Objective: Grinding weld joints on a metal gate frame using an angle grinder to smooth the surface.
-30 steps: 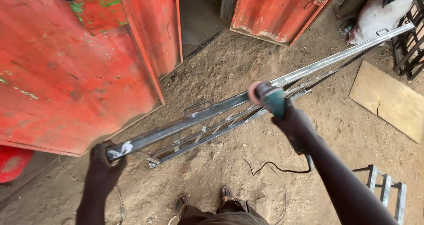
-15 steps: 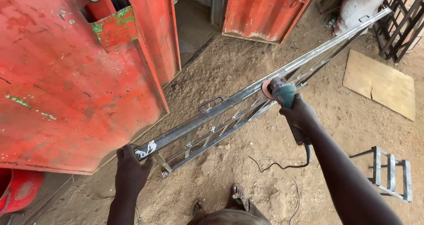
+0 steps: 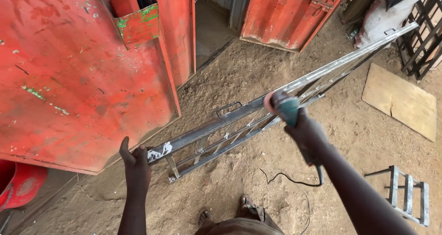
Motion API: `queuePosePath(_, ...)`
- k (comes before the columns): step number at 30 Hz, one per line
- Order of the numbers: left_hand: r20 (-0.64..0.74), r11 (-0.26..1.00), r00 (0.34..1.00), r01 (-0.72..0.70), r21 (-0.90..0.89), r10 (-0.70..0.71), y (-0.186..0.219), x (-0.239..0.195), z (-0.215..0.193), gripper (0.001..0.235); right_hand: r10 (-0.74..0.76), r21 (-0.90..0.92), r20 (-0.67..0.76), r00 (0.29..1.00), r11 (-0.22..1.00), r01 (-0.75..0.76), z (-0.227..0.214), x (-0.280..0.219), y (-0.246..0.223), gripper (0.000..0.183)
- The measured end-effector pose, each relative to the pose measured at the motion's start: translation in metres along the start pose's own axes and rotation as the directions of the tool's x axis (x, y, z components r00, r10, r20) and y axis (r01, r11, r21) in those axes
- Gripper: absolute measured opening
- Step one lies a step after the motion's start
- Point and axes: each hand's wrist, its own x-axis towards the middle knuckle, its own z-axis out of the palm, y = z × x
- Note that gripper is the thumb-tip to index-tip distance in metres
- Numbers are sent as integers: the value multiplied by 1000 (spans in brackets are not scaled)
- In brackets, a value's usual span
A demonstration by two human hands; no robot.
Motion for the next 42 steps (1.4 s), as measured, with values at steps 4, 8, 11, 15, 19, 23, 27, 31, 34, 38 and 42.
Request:
queuePosePath(4, -4, 996, 999, 39, -75, -39, -42, 20, 7, 47, -95, -40, 133, 987, 994, 101, 18, -54, -54, 44)
queuePosePath(8, 95, 733, 993, 113, -671, -67, -63, 45, 21, 30, -290, -86, 223, 931, 945, 315, 38, -76, -81, 78)
queuePosePath(11, 100, 629, 990, 138, -765, -96, -85, 52, 28, 29, -284, -91, 248, 926, 945, 314, 24, -86, -92, 77)
queuePosePath(15, 94, 666, 992, 124, -736, -82, -55, 37, 32, 39, -174, 3, 161, 971, 984, 176, 14, -51, -63, 75)
queuePosePath(19, 140, 629, 976, 213, -747, -164, -79, 53, 33, 33, -94, 67, 47, 995, 994, 90, 5, -7, -27, 69)
queuePosePath(23, 151, 589, 970, 237, -773, -192, -107, 74, 34, 45, -59, 44, 26, 998, 997, 58, 10, -2, -33, 67)
queuePosePath(27, 154, 584, 963, 258, -769, -222, -111, 76, 36, 54, -167, 24, 88, 982, 986, 165, 18, -32, -72, 69)
queuePosePath(31, 156, 645, 962, 266, -716, -223, -111, 78, 38, 68, -196, 19, 41, 980, 981, 195, 33, -16, -73, 69)
queuePosePath(34, 165, 676, 969, 246, -695, -184, -112, 78, 39, 58, -138, -16, -61, 989, 990, 137, 35, -10, -67, 63)
queuePosePath(38, 184, 696, 966, 257, -670, -181, -106, 77, 41, 49, -164, -17, -19, 986, 986, 164, 21, -17, -69, 66)
queuePosePath(42, 159, 675, 968, 251, -694, -197, -112, 84, 41, 60, -114, -47, -81, 990, 993, 111, 30, -9, -71, 61)
